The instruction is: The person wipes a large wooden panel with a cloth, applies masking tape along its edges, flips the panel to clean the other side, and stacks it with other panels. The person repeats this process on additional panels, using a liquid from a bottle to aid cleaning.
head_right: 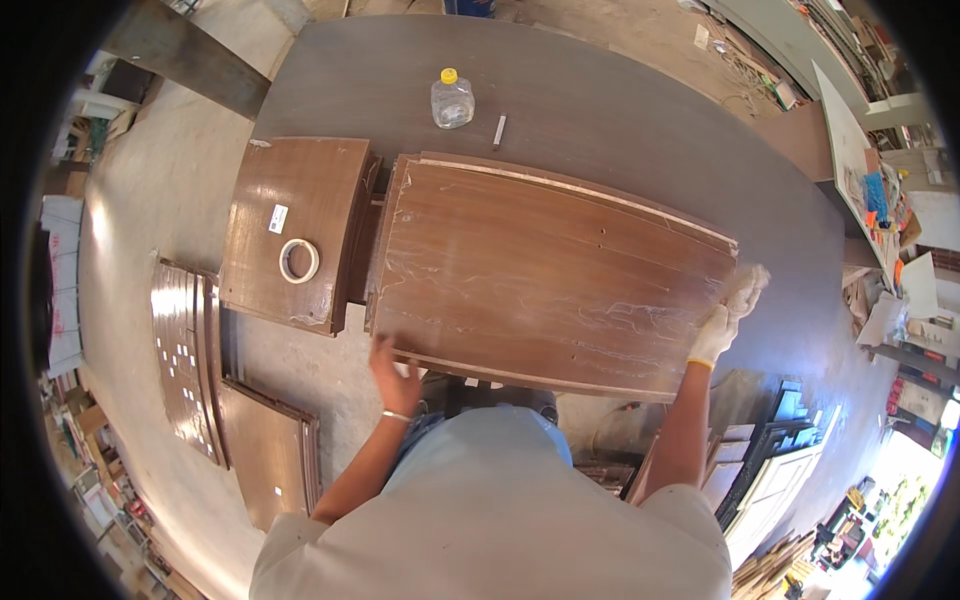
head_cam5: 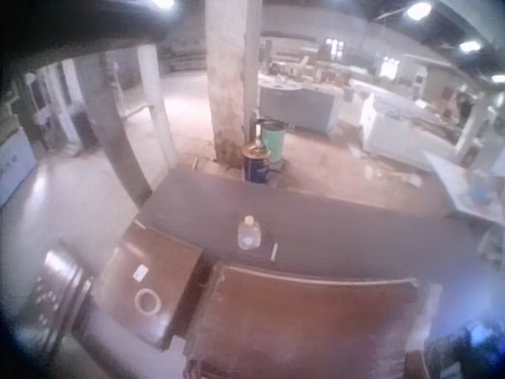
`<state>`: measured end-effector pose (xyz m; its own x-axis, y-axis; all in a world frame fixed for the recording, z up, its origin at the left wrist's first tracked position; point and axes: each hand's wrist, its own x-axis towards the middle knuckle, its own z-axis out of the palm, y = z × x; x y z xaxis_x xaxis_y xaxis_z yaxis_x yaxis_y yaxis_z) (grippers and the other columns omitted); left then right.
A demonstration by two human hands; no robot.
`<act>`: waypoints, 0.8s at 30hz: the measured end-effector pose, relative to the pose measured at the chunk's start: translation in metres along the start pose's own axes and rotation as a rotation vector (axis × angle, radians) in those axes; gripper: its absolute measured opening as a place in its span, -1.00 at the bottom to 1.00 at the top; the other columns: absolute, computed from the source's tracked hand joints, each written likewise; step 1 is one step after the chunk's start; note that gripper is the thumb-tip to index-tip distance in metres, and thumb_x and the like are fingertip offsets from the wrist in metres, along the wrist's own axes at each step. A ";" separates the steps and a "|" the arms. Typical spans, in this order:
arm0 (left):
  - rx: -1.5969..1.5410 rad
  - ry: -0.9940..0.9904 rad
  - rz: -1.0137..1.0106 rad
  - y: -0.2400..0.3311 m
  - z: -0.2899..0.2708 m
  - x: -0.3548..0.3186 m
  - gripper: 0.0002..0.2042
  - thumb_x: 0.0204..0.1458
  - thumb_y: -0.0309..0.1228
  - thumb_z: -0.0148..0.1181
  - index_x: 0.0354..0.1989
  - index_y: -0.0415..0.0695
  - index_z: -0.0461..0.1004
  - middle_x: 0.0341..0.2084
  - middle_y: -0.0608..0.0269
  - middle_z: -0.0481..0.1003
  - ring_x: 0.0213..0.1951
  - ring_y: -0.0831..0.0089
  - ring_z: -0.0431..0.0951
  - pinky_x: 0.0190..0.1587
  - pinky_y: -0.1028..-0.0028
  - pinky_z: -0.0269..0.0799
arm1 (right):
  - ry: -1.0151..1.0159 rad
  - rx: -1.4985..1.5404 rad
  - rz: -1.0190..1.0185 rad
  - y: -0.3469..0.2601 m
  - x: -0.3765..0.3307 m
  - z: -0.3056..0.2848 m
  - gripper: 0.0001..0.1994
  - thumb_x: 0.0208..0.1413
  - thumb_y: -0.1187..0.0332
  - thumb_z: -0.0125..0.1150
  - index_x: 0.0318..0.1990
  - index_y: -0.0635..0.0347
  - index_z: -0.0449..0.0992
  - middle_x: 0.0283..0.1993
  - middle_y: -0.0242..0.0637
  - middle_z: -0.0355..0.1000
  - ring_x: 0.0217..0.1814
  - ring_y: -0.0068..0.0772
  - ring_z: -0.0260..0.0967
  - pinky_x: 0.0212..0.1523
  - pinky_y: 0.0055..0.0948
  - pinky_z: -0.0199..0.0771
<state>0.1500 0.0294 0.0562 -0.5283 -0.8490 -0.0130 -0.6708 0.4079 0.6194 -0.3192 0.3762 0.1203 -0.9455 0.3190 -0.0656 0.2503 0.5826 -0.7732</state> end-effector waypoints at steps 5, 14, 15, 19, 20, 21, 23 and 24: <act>-0.320 -0.027 -0.779 -0.055 0.014 -0.023 -0.23 0.22 -0.18 0.40 0.46 -0.34 0.17 0.36 -0.28 0.31 0.39 0.06 0.33 0.38 0.17 0.32 | -0.130 -0.051 -0.395 -0.037 -0.017 0.133 -0.91 0.32 0.40 0.21 -0.19 0.21 0.58 -0.18 -0.31 0.50 -0.17 -0.48 0.46 -0.19 -0.44 0.52; -0.859 -0.155 -0.991 -0.021 0.027 -0.001 -0.64 0.36 -0.28 0.21 0.12 -0.34 0.42 -0.27 0.08 0.59 -0.37 0.30 0.70 -0.41 0.35 0.69 | -0.724 -0.469 -1.472 -0.170 -0.253 0.377 -0.37 0.06 0.11 0.43 0.30 0.08 0.54 0.44 -0.16 0.38 0.57 0.08 0.09 0.59 -0.01 -0.02; -0.836 -0.164 -1.019 -0.020 0.025 -0.001 -0.63 0.36 -0.29 0.20 0.12 -0.36 0.41 -0.27 0.06 0.59 -0.39 0.28 0.71 -0.42 0.35 0.69 | -0.727 -0.348 -1.465 -0.173 -0.271 0.385 -0.39 0.08 0.10 0.41 0.30 0.07 0.55 0.44 -0.14 0.37 0.56 0.11 0.10 0.59 0.03 -0.03; -0.933 -0.158 -0.954 -0.023 0.027 -0.002 -0.61 0.35 -0.32 0.21 0.14 -0.43 0.39 -0.23 -0.05 0.63 -0.38 0.14 0.75 -0.44 0.35 0.71 | -0.990 -0.051 -1.855 -0.131 -0.354 0.333 -0.43 0.25 0.17 0.18 0.39 0.14 0.41 0.34 -0.03 0.44 0.50 0.15 0.19 0.59 0.06 0.00; -1.011 -0.161 -0.980 -0.027 0.029 -0.004 -0.60 0.35 -0.33 0.21 0.14 -0.44 0.39 -0.21 -0.08 0.64 -0.38 0.11 0.76 -0.44 0.35 0.71 | -1.284 -0.043 -1.795 -0.116 -0.377 0.307 -0.43 0.28 0.20 0.09 0.42 0.13 0.37 0.36 -0.03 0.44 0.52 0.15 0.18 0.60 0.07 -0.02; -1.042 -0.164 -0.997 -0.031 0.032 -0.009 -0.61 0.35 -0.34 0.20 0.17 -0.41 0.39 -0.21 -0.06 0.65 -0.33 0.14 0.77 -0.38 0.31 0.73 | -1.478 -0.330 -1.864 -0.102 -0.390 0.276 -0.39 0.26 0.21 0.08 0.48 0.08 0.31 0.41 -0.07 0.39 0.58 0.12 0.12 0.63 0.08 -0.12; -1.164 -0.271 -0.741 -0.046 0.030 -0.031 -0.64 0.38 -0.36 0.15 0.24 -0.29 0.39 -0.17 0.03 0.66 -0.20 0.23 0.74 -0.19 0.27 0.71 | -1.870 -0.491 -1.991 -0.106 -0.389 0.249 -0.26 0.27 0.25 0.08 0.60 0.06 0.07 0.60 -0.10 0.13 0.68 0.01 -0.06 0.68 -0.01 -0.19; -1.164 -0.325 -0.782 -0.050 0.031 -0.042 -0.65 0.39 -0.36 0.12 0.26 -0.25 0.39 -0.14 0.07 0.67 -0.15 0.26 0.72 -0.11 0.25 0.69 | -1.641 -0.521 -2.167 -0.111 -0.386 0.242 -0.36 0.28 0.28 0.07 0.52 0.06 0.23 0.57 -0.12 0.17 0.67 -0.06 -0.03 0.66 -0.06 -0.11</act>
<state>0.1895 0.0549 0.0012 -0.4297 -0.5456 -0.7195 -0.1239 -0.7537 0.6455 -0.0322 0.0077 0.0789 0.6933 -0.6908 -0.2051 -0.7098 -0.6057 -0.3595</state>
